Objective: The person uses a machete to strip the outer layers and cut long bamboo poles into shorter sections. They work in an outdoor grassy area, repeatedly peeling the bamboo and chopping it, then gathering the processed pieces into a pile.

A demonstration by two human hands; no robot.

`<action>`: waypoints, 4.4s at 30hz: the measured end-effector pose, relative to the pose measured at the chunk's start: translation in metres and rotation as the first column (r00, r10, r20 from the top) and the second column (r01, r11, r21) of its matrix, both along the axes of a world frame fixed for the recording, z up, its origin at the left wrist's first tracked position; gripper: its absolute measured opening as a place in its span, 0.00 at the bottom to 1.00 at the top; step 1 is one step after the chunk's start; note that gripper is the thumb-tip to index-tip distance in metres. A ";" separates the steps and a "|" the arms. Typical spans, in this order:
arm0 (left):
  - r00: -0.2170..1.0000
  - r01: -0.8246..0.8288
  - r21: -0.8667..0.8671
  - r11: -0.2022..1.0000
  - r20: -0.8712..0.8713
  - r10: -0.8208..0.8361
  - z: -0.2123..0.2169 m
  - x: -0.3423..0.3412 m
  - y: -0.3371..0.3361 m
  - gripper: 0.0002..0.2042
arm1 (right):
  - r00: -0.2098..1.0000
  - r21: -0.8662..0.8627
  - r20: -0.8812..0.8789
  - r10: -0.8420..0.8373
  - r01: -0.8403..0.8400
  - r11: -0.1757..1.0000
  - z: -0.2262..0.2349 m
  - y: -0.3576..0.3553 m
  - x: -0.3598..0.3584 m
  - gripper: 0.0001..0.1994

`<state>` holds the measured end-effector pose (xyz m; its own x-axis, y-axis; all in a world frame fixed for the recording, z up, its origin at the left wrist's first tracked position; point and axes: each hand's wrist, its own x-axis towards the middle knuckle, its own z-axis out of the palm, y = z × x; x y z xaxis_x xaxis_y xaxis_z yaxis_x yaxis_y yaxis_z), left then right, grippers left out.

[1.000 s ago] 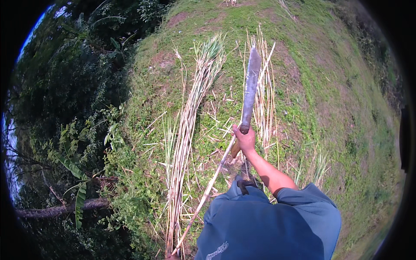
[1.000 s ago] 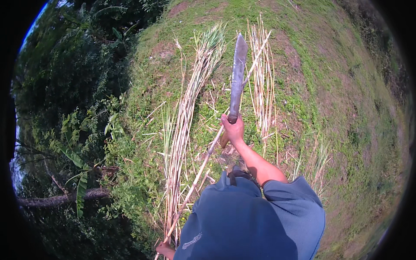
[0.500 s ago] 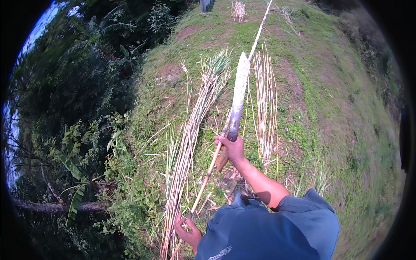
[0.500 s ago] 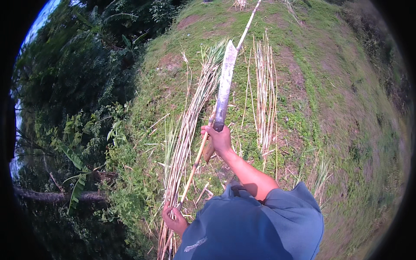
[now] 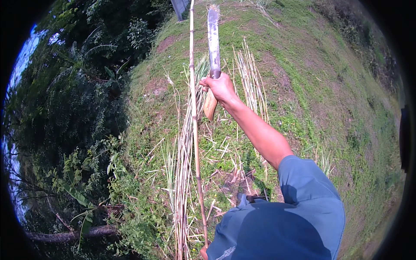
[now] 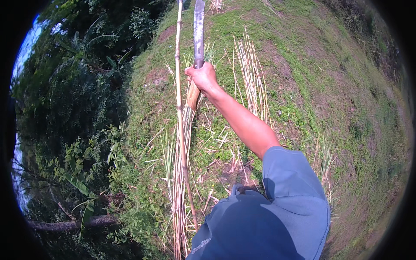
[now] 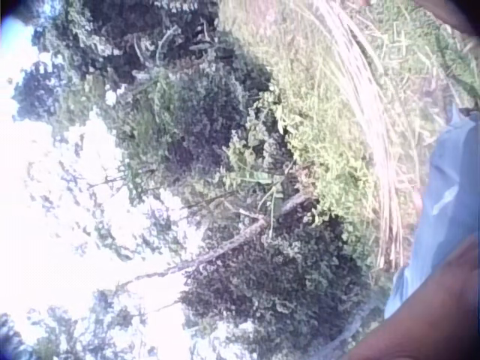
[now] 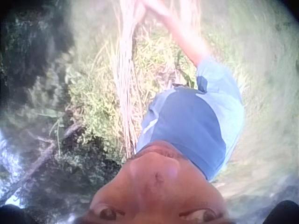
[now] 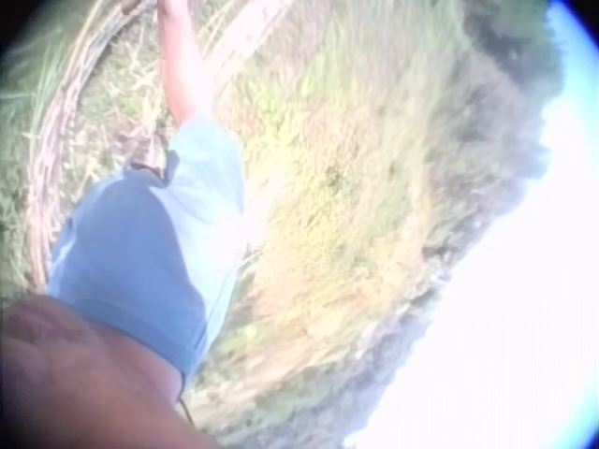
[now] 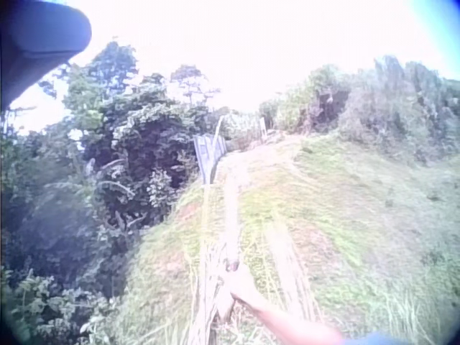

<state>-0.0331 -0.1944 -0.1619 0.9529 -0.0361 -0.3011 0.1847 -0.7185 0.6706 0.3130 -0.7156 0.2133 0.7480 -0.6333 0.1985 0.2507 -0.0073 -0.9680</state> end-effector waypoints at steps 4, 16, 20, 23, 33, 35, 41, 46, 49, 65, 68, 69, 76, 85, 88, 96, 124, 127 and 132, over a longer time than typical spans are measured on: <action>0.999 0.018 -0.381 0.924 -0.020 -0.028 0.040 0.088 -0.066 0.10 | 0.992 0.068 -0.025 0.125 -0.123 0.990 -0.044 0.049 -0.077 0.09; 0.926 -0.048 -0.928 0.370 -0.181 -0.333 0.199 0.352 -0.337 0.17 | 0.890 0.321 -0.272 0.365 -0.274 0.907 -0.218 0.130 -0.232 0.22; 0.945 0.025 -0.914 0.406 -0.110 -0.307 0.223 0.396 -0.373 0.17 | 0.917 0.506 -0.126 0.378 -0.268 0.820 -0.210 0.119 -0.231 0.20; 0.955 0.096 -0.912 0.400 -0.028 -0.294 0.266 0.433 -0.411 0.16 | 0.919 0.590 -0.011 0.393 -0.311 0.745 -0.212 0.128 -0.228 0.16; 0.916 0.363 -0.921 0.142 0.324 -0.237 0.406 0.479 -0.458 0.16 | 0.822 0.763 0.001 0.569 -0.369 0.531 -0.198 0.102 -0.217 0.08; 0.914 0.370 -0.922 0.115 0.339 -0.222 0.414 0.476 -0.445 0.15 | 0.833 0.756 -0.040 0.551 -0.336 0.562 -0.198 0.087 -0.210 0.08; 0.872 0.454 -0.888 0.067 0.428 -0.238 0.415 0.443 -0.402 0.18 | 0.934 0.637 -0.152 0.322 -0.156 0.755 -0.207 0.070 -0.202 0.08; 0.864 0.500 -0.793 0.348 0.432 -0.257 0.382 0.408 -0.372 0.24 | 0.952 0.589 -0.154 0.266 -0.128 0.798 -0.202 0.067 -0.198 0.09; 0.888 0.460 -0.728 0.509 0.392 -0.241 0.380 0.398 -0.364 0.25 | 0.943 0.587 -0.138 0.303 -0.168 0.792 -0.204 0.071 -0.203 0.09; 0.808 -0.308 -0.328 0.893 -0.586 0.063 0.059 0.253 -0.188 0.21 | 0.833 0.547 -0.509 -0.216 0.506 0.667 -0.331 -0.017 -0.261 0.08; 0.594 -0.591 -0.086 0.802 -0.718 0.361 -0.026 0.161 -0.068 0.21 | 0.794 0.541 -0.530 -0.298 0.587 0.602 -0.370 -0.043 -0.254 0.09; 0.540 -0.616 -0.011 0.788 -0.734 0.412 -0.035 0.126 -0.042 0.17 | 0.769 0.518 -0.552 -0.323 0.620 0.590 -0.373 -0.049 -0.250 0.10; 0.400 -0.606 0.195 0.771 -0.763 0.507 -0.014 0.027 -0.006 0.13 | 0.487 0.087 -0.638 -0.597 0.816 0.572 -0.450 -0.101 -0.229 0.14; 0.609 -0.596 0.075 0.799 -0.607 0.511 0.069 -0.002 -0.047 0.13 | 0.049 -0.378 -0.862 -0.504 0.600 0.705 -0.457 -0.256 -0.129 0.22; 0.684 -0.542 -0.034 0.840 -0.598 0.417 0.077 0.014 -0.032 0.12 | 0.073 -0.317 -0.908 -0.412 0.522 0.792 -0.539 -0.299 -0.131 0.16; 0.775 -0.465 0.094 0.881 -0.439 0.455 0.043 -0.077 -0.025 0.14 | -0.004 -0.333 -0.939 -0.344 -0.244 0.911 -0.544 -0.145 -0.222 0.17; 0.743 -0.518 0.002 0.855 -0.493 0.452 -0.687 0.267 0.321 0.13 | -0.041 -0.037 -0.997 -0.058 -0.388 0.921 -0.734 0.287 -0.082 0.08; 0.702 -0.248 0.269 0.931 -0.612 0.364 -0.694 0.335 0.275 0.27 | -0.023 -0.096 -0.994 -0.111 -0.359 0.929 -0.718 0.300 -0.095 0.07; 0.774 -0.001 0.398 0.917 -0.581 0.253 -0.707 0.320 0.282 0.27 | -0.046 -0.168 -0.979 -0.198 -0.370 0.914 -0.691 0.316 -0.096 0.05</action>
<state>0.2864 0.0881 -0.8689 0.5463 0.3006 -0.7818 0.5684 -0.8187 0.0823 0.2172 -0.3991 -0.4776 0.3836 -0.6568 -0.6492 -0.9073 -0.3992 -0.1323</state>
